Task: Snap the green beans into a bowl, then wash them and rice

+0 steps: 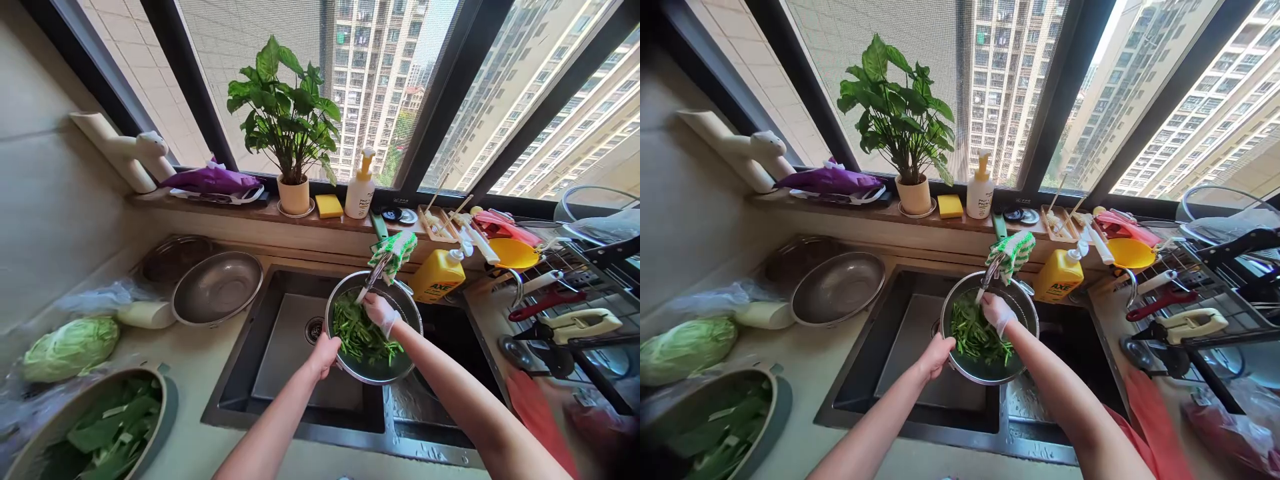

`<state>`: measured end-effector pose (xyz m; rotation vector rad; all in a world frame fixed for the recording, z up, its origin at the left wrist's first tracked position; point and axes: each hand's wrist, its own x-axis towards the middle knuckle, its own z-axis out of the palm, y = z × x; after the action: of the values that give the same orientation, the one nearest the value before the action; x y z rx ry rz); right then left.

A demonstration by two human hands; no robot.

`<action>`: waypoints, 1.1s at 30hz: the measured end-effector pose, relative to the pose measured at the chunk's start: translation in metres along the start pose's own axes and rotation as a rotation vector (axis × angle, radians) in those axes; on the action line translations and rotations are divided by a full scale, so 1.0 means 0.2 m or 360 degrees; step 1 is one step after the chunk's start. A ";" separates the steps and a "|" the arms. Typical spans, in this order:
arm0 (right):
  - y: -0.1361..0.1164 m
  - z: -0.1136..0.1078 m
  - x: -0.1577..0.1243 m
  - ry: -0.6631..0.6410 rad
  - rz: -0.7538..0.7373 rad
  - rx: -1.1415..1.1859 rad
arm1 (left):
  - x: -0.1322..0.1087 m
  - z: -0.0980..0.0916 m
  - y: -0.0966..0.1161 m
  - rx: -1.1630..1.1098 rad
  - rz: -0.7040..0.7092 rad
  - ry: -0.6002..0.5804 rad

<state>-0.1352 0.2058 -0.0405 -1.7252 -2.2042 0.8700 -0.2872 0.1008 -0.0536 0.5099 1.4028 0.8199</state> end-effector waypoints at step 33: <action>0.07 -0.16 -0.11 0.0007 -0.0063 -0.0299 | -0.03 0.00 -0.06 -0.0151 -0.0107 0.0023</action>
<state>-0.1013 0.1971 -0.0183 -1.7539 -2.3751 0.6679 -0.2853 0.0878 -0.0591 0.3825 1.3800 0.8328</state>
